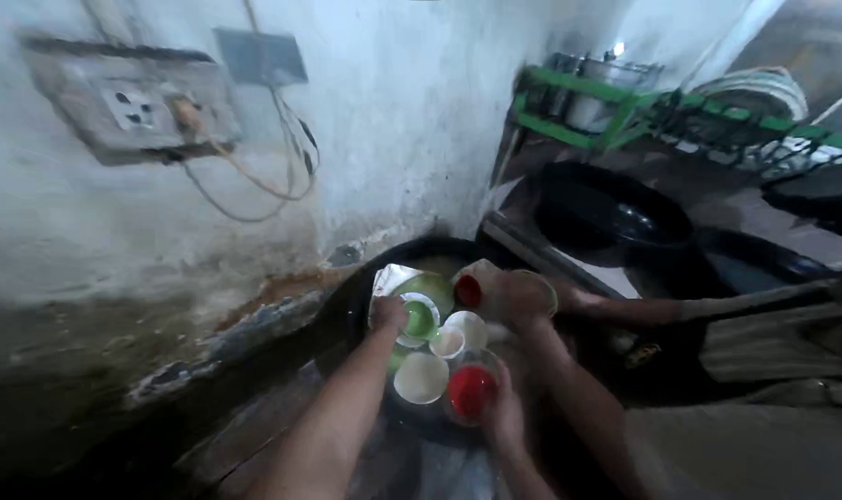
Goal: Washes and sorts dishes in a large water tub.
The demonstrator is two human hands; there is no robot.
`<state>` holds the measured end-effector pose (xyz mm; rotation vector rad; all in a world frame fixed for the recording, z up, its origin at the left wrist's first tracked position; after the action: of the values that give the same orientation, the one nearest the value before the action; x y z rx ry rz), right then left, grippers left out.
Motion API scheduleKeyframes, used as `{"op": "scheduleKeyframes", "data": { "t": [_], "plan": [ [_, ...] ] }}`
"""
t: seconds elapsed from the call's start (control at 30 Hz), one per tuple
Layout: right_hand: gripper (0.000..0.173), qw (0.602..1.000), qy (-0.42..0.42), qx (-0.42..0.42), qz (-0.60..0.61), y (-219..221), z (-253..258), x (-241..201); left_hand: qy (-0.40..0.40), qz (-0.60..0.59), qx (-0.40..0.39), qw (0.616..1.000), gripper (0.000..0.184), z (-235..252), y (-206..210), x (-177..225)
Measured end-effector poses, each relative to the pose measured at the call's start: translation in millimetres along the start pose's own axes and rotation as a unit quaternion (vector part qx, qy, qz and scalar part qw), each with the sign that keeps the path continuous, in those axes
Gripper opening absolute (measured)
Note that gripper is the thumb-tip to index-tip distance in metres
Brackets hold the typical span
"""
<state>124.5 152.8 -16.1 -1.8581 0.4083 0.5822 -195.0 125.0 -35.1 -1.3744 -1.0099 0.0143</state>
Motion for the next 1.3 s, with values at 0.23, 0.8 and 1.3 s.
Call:
{"op": "scheduleKeyframes", "data": {
  "t": [0.23, 0.8, 1.3],
  "plan": [
    [0.065, 0.986, -0.047, 0.107, 0.115, -13.6, -2.7, -1.6, -0.064, -0.157, 0.102, 0.98, 0.075, -48.5, 4.7, -13.8],
    [0.047, 0.997, 0.0, -0.079, 0.017, 41.8, 95.4, -97.9, -0.166, -0.217, 0.179, 0.945, 0.065, -144.1, 22.3, 20.9],
    [0.049, 0.989, 0.045, -0.074, 0.124, 33.2, 80.5, -23.9, -0.132, -0.18, 0.342, 0.913, 0.044, -167.0, -11.9, 8.7]
  ]
}}
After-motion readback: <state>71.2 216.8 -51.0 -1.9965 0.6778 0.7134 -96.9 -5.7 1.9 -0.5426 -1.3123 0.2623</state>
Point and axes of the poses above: each hand's wrist, its own z-axis towards the middle knuckle, its own y-axis out of the palm, x = y × z, the point moved 8 cm from there along z, towards the middle knuckle, and after that the axes turned 14 degrees about y, right-handed, at the moved point
